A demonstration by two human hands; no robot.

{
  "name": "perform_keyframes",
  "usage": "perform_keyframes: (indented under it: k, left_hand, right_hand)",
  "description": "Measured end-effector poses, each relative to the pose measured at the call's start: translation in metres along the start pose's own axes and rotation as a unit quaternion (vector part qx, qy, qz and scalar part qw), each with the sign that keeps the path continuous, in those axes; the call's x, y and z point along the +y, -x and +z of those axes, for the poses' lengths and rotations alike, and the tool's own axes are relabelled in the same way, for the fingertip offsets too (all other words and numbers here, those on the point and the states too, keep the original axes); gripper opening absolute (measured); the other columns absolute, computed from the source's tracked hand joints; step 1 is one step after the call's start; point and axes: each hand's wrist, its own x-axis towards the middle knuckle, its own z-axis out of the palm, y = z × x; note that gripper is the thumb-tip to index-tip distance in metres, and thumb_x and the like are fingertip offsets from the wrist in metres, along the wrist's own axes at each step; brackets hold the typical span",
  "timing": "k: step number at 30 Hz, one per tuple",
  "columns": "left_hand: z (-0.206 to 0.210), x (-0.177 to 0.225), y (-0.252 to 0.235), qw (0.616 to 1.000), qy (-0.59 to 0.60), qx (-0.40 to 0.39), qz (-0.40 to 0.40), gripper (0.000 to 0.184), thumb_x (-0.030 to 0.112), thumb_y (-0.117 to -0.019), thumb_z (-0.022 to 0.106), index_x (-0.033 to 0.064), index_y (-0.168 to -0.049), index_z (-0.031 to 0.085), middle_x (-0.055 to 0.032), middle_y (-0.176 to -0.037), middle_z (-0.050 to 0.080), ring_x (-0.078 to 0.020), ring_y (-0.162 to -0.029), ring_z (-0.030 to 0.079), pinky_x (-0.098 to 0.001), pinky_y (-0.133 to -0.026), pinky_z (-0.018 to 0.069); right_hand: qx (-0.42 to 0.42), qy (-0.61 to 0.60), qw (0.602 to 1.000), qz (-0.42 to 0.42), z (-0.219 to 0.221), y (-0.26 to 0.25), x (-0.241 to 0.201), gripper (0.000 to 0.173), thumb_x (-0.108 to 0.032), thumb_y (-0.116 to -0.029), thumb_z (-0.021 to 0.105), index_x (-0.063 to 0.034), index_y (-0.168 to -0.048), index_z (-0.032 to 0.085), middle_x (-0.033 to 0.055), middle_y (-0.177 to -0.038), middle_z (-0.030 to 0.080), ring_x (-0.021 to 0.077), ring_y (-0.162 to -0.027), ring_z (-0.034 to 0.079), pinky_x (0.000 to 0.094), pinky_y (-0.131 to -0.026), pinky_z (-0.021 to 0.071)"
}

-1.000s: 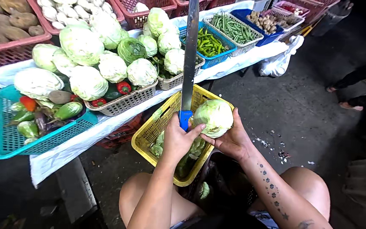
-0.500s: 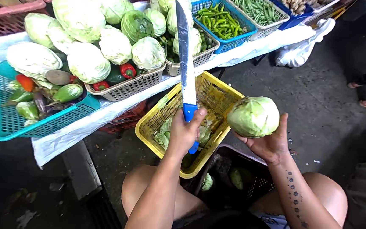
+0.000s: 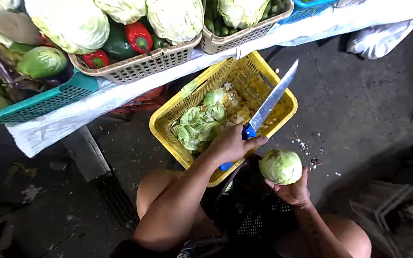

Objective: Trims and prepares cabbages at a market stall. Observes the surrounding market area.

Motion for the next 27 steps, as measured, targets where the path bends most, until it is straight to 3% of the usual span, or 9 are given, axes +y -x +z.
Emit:
perform_keyframes:
  k: [5,9,16,18,21,22,24,25,27]
  left_hand:
    - [0.013,0.002,-0.003,0.996,-0.069,-0.014,-0.062,0.071,0.069,-0.0904,0.062,0.0046,-0.119,0.061,-0.0105,-0.086,0.068,-0.0226,-0.077,0.069,-0.0459,-0.073,0.0591]
    - [0.027,0.000,0.005,0.986,-0.161,-0.004,-0.045,0.072,0.067,-0.0905,0.065,0.0032,-0.124,0.060,-0.0159,-0.098,0.068,-0.0307,-0.091,0.069,-0.0540,-0.078,0.0577]
    - [0.034,-0.016,0.010,0.969,-0.234,0.002,-0.082,0.066,0.055,-0.0896,0.075,0.0021,-0.126,0.060,-0.0205,-0.105,0.068,-0.0356,-0.093,0.069,-0.0577,-0.081,0.0573]
    - [0.036,-0.028,0.006,0.954,-0.274,-0.009,-0.122,0.065,0.052,-0.0911,0.074,0.0002,-0.126,0.059,-0.0219,-0.106,0.068,-0.0368,-0.092,0.069,-0.0591,-0.081,0.0566]
    - [0.047,-0.059,0.004,0.939,-0.290,-0.006,-0.185,0.056,0.046,-0.0928,0.074,-0.0026,-0.118,0.062,-0.0194,-0.092,0.067,-0.0300,-0.076,0.068,-0.0506,-0.073,0.0582]
    - [0.050,-0.073,0.001,0.934,-0.295,-0.005,-0.202,0.055,0.047,-0.0936,0.073,-0.0018,-0.118,0.064,-0.0185,-0.094,0.067,-0.0286,-0.078,0.068,-0.0496,-0.075,0.0582]
    - [0.057,-0.093,-0.001,0.914,-0.338,-0.016,-0.222,0.056,0.049,-0.0944,0.070,-0.0024,-0.116,0.068,-0.0244,-0.111,0.068,-0.0376,-0.102,0.068,-0.0610,-0.090,0.0538]
    - [0.059,-0.098,-0.001,0.902,-0.363,-0.027,-0.231,0.059,0.052,-0.0942,0.068,-0.0020,-0.118,0.069,-0.0264,-0.120,0.067,-0.0415,-0.114,0.065,-0.0660,-0.096,0.0496]
    - [0.060,-0.094,0.003,0.892,-0.391,-0.027,-0.225,0.068,0.062,-0.0951,0.061,0.0001,-0.122,0.069,-0.0262,-0.129,0.064,-0.0428,-0.124,0.060,-0.0678,-0.100,0.0458]
  right_hand:
    - [-0.016,0.069,0.997,-0.006,-0.028,-0.002,0.017,0.112,-0.092,-0.0617,0.064,-0.0139,-0.141,0.050,0.0134,-0.122,0.069,0.0301,-0.105,0.070,0.0530,-0.082,0.0613]
    - [-0.047,0.106,0.992,-0.047,-0.036,0.001,0.022,0.098,-0.085,-0.0630,0.072,-0.0175,-0.133,0.056,0.0034,-0.115,0.073,0.0188,-0.105,0.071,0.0428,-0.086,0.0617]
    - [-0.086,0.134,0.984,-0.077,-0.031,-0.001,0.028,0.109,-0.082,-0.0673,0.072,-0.0105,-0.144,0.043,0.0072,-0.122,0.068,0.0203,-0.111,0.068,0.0411,-0.094,0.0593]
    - [-0.088,0.142,0.984,-0.070,-0.034,0.003,0.024,0.105,-0.083,-0.0726,0.067,-0.0109,-0.145,0.041,0.0084,-0.125,0.067,0.0214,-0.112,0.067,0.0427,-0.094,0.0590]
    - [-0.075,0.149,0.984,-0.063,-0.035,0.015,0.019,0.088,-0.077,-0.0916,0.042,-0.0121,-0.150,0.036,0.0131,-0.132,0.063,0.0272,-0.116,0.065,0.0488,-0.094,0.0583]
    - [-0.069,0.147,0.985,-0.062,-0.035,0.019,0.018,0.083,-0.075,-0.0960,0.032,-0.0127,-0.152,0.033,0.0147,-0.135,0.061,0.0291,-0.117,0.065,0.0506,-0.093,0.0582]
    - [-0.064,0.144,0.985,-0.063,-0.036,0.027,0.019,0.081,-0.072,-0.0989,0.021,-0.0128,-0.153,0.031,0.0164,-0.138,0.059,0.0309,-0.118,0.064,0.0518,-0.092,0.0577]
    - [-0.065,0.145,0.985,-0.069,-0.037,0.029,0.021,0.081,-0.072,-0.0988,0.020,-0.0121,-0.153,0.031,0.0163,-0.137,0.059,0.0304,-0.117,0.064,0.0511,-0.092,0.0581]
    - [-0.068,0.143,0.984,-0.082,-0.040,0.030,0.022,0.079,-0.070,-0.0996,0.025,-0.0119,-0.152,0.032,0.0145,-0.135,0.060,0.0275,-0.117,0.064,0.0490,-0.095,0.0574]
